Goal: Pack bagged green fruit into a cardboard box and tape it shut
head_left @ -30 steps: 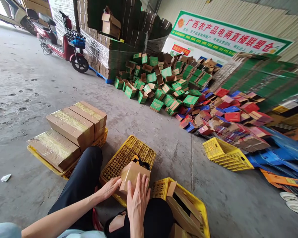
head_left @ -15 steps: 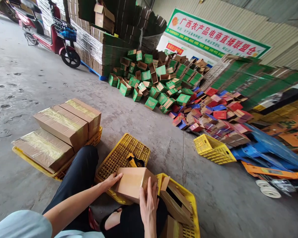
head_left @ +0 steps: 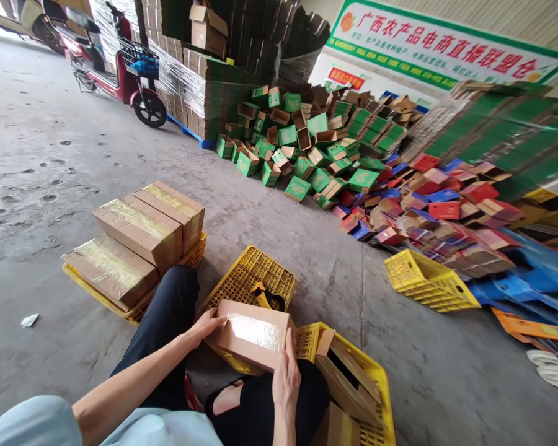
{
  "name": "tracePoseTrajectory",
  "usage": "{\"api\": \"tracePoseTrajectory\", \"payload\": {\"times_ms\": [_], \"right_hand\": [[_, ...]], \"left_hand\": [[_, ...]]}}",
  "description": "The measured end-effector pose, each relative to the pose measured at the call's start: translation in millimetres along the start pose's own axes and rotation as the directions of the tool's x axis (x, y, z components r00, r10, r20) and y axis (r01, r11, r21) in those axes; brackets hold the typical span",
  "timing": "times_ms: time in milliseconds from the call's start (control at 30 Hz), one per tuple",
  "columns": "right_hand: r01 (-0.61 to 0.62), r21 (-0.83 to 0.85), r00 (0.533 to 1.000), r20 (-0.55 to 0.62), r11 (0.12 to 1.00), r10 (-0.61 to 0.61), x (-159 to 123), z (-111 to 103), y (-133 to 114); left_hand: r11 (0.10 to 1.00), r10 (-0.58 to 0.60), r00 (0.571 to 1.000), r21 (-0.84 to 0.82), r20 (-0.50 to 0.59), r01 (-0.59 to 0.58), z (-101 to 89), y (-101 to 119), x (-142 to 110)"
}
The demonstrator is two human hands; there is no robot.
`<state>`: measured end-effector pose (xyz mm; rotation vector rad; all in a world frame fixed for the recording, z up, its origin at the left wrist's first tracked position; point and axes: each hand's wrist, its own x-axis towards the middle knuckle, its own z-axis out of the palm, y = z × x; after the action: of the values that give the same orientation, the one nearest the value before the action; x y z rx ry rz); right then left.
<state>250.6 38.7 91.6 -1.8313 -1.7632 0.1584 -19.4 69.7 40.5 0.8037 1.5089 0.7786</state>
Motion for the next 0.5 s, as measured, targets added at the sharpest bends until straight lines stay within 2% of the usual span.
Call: {"api": "tracePoseTrajectory", "payload": {"times_ms": [133, 233, 333, 500], "right_hand": [[-0.195, 0.081, 0.98, 0.053, 0.977, 0.191, -9.6, 12.3, 15.7], [-0.179, 0.088, 0.984, 0.039, 0.98, 0.176, -14.2, 26.7, 23.7], [-0.173, 0.109, 0.985, 0.029, 0.979, 0.17, -15.4, 44.7, 32.3], [-0.29, 0.134, 0.955, 0.105, 0.947, 0.278, -23.0, 77.6, 46.6]], "left_hand": [[0.995, 0.042, 0.996, 0.097, -0.073, -0.035, -19.8, 9.1, 5.1], [0.961, 0.086, 0.992, 0.271, -0.09, -0.059, -27.3, 16.8, 7.5], [0.904, 0.128, 0.989, 0.419, -0.077, -0.085, -28.0, 19.4, 7.8], [0.797, 0.18, 0.982, 0.593, -0.048, -0.117, -16.5, 2.5, 6.0]]}}
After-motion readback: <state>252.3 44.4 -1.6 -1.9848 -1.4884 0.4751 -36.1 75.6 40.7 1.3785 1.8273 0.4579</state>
